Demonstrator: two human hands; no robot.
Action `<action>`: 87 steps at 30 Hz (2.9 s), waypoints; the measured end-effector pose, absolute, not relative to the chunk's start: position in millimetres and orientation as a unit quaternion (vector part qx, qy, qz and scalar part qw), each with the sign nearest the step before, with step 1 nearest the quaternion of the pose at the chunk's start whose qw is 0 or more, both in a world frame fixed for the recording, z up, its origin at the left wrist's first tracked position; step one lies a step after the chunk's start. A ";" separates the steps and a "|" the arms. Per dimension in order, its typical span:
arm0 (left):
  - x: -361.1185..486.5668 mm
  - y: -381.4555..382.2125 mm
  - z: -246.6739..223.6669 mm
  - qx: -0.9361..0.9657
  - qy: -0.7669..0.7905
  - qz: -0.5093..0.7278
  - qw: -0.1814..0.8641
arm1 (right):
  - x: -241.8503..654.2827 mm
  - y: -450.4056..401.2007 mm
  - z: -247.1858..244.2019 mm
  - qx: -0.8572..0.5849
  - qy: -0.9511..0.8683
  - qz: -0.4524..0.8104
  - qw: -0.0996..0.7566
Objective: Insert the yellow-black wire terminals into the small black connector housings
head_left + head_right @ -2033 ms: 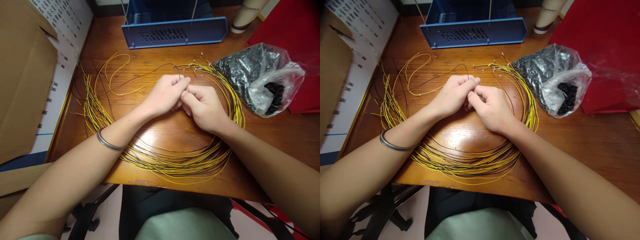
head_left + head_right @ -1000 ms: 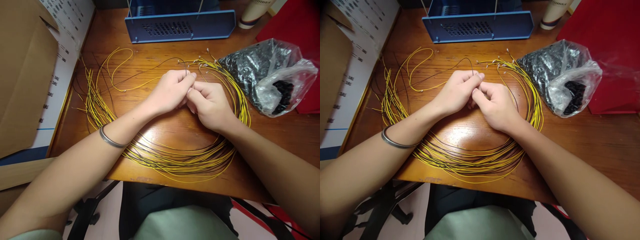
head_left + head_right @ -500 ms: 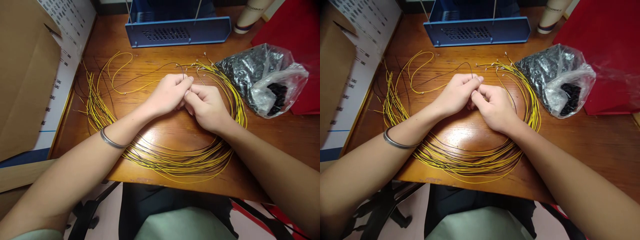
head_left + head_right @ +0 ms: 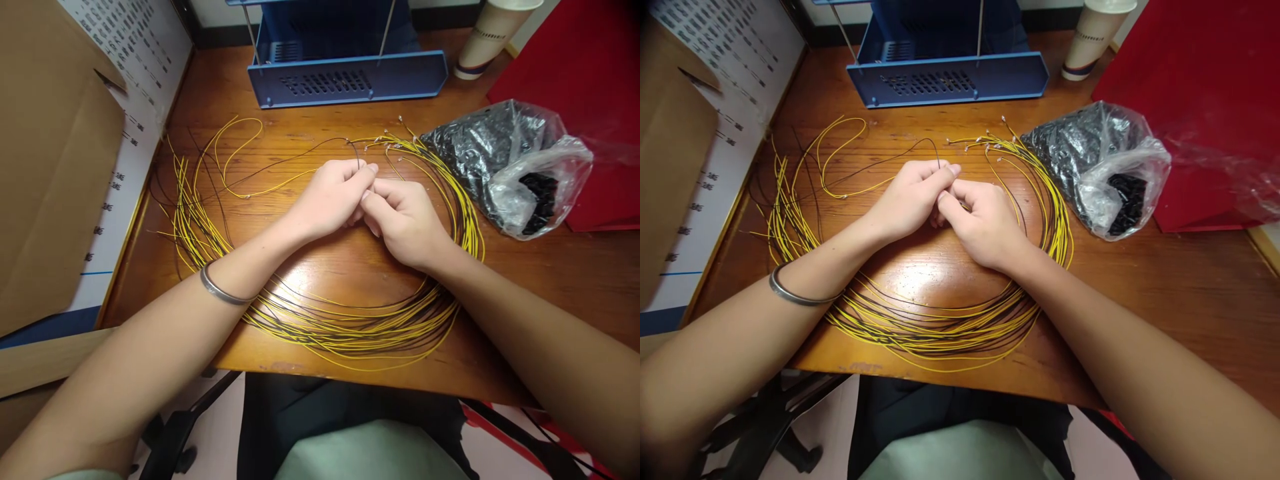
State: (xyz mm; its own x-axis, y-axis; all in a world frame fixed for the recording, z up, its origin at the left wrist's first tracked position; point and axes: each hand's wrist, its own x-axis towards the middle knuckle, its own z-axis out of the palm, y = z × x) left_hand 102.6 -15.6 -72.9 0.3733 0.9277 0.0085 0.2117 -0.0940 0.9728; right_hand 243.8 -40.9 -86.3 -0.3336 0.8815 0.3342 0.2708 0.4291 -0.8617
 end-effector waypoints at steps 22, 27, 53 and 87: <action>102.7 -16.0 -73.3 0.649 0.435 0.354 0.513 | 243.3 -40.6 -86.2 -0.386 -0.734 0.363 0.426; 102.5 -15.6 -73.7 0.653 0.434 0.354 0.510 | 243.2 -41.0 -85.4 -0.388 -0.734 0.364 0.421; 102.2 -17.2 -73.5 0.666 0.411 0.379 0.494 | 242.6 -42.5 -83.8 -0.400 -0.725 0.370 0.421; 103.8 -19.9 -69.3 0.698 0.439 0.336 0.455 | 244.6 -39.2 -88.3 -0.359 -0.735 0.368 0.443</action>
